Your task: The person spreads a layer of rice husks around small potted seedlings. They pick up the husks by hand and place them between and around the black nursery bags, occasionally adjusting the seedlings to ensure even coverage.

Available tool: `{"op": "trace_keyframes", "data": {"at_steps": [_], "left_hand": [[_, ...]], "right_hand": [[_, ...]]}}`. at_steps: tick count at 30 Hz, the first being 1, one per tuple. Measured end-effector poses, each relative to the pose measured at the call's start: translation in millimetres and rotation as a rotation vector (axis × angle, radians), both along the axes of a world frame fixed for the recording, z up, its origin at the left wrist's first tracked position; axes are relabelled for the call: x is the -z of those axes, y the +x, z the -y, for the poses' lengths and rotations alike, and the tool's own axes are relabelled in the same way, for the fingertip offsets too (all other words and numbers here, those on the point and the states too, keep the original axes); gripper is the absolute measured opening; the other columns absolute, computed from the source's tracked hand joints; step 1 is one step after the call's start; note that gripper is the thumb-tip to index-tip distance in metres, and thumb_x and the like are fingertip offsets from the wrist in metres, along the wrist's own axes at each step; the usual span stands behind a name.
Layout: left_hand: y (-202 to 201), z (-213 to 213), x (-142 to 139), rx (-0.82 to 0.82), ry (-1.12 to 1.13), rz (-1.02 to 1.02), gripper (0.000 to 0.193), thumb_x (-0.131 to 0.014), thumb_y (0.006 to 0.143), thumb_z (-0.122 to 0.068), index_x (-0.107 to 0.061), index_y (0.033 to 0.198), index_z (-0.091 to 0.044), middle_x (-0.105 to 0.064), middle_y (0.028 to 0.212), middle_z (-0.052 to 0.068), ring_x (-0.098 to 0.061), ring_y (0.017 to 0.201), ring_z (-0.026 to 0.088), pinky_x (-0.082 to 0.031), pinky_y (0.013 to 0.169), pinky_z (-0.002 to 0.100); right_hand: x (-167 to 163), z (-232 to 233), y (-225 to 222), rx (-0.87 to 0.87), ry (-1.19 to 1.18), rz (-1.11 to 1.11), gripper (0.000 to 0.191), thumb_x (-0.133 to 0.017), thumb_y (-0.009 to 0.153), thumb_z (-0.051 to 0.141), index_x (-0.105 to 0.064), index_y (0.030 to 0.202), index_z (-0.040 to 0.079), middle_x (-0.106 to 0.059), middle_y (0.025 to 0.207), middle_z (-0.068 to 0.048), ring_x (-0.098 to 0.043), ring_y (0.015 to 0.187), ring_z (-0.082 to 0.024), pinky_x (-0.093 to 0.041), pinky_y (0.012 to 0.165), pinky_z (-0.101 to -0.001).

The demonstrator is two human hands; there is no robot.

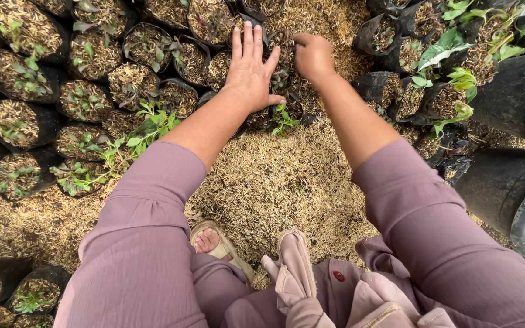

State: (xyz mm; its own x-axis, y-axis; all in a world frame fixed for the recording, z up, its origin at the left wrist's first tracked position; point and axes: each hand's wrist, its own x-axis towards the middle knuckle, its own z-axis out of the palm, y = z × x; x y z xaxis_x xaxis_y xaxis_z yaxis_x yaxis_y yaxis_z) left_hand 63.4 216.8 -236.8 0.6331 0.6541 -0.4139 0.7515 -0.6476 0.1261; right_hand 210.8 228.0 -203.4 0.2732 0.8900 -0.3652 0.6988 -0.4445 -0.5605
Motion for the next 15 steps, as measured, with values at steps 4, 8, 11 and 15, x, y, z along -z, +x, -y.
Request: {"op": "trace_keyframes", "data": {"at_steps": [4, 8, 11, 15], "left_hand": [[1, 0, -3, 0.003, -0.022, -0.016, 0.119, -0.046, 0.075, -0.094, -0.022, 0.164, -0.018, -0.008, 0.164, 0.035, 0.003, 0.15, 0.055, 0.005, 0.116, 0.068], [-1, 1, -4, 0.009, -0.005, -0.009, 0.118, -0.045, 0.075, -0.094, -0.022, 0.163, -0.019, -0.008, 0.164, 0.035, 0.003, 0.15, 0.055, 0.004, 0.116, 0.068], [-1, 1, -4, 0.013, 0.009, -0.007, 0.118, -0.046, 0.075, -0.093, -0.023, 0.163, -0.018, -0.008, 0.164, 0.035, 0.002, 0.149, 0.056, 0.004, 0.115, 0.068], [-1, 1, -3, 0.009, 0.003, -0.016, 0.117, -0.047, 0.076, -0.093, -0.024, 0.163, -0.018, -0.009, 0.164, 0.036, 0.001, 0.15, 0.056, 0.003, 0.116, 0.068]], "right_hand": [[-12, 15, 32, 0.55, -0.118, -0.472, 0.048, -0.054, 0.102, 0.028, -0.056, 0.143, 0.002, -0.065, 0.14, -0.018, -0.073, 0.118, -0.026, -0.062, 0.097, -0.038], [-7, 23, 81, 1.039, 0.063, -0.68, 0.067, -0.052, 0.104, 0.046, -0.04, 0.147, -0.002, -0.063, 0.134, -0.026, -0.073, 0.092, -0.029, -0.056, 0.077, -0.0335], [9, 16, 111, 1.198, 0.162, -0.856, 0.055, -0.046, 0.106, 0.037, -0.042, 0.141, -0.006, -0.061, 0.115, -0.028, -0.07, 0.084, -0.031, -0.068, 0.075, -0.0408], [25, 13, 124, 1.256, 0.161, -0.898, 0.044, -0.033, 0.107, 0.017, -0.051, 0.134, -0.012, -0.066, 0.099, -0.025, -0.07, 0.079, -0.03, -0.069, 0.068, -0.0383]]}}
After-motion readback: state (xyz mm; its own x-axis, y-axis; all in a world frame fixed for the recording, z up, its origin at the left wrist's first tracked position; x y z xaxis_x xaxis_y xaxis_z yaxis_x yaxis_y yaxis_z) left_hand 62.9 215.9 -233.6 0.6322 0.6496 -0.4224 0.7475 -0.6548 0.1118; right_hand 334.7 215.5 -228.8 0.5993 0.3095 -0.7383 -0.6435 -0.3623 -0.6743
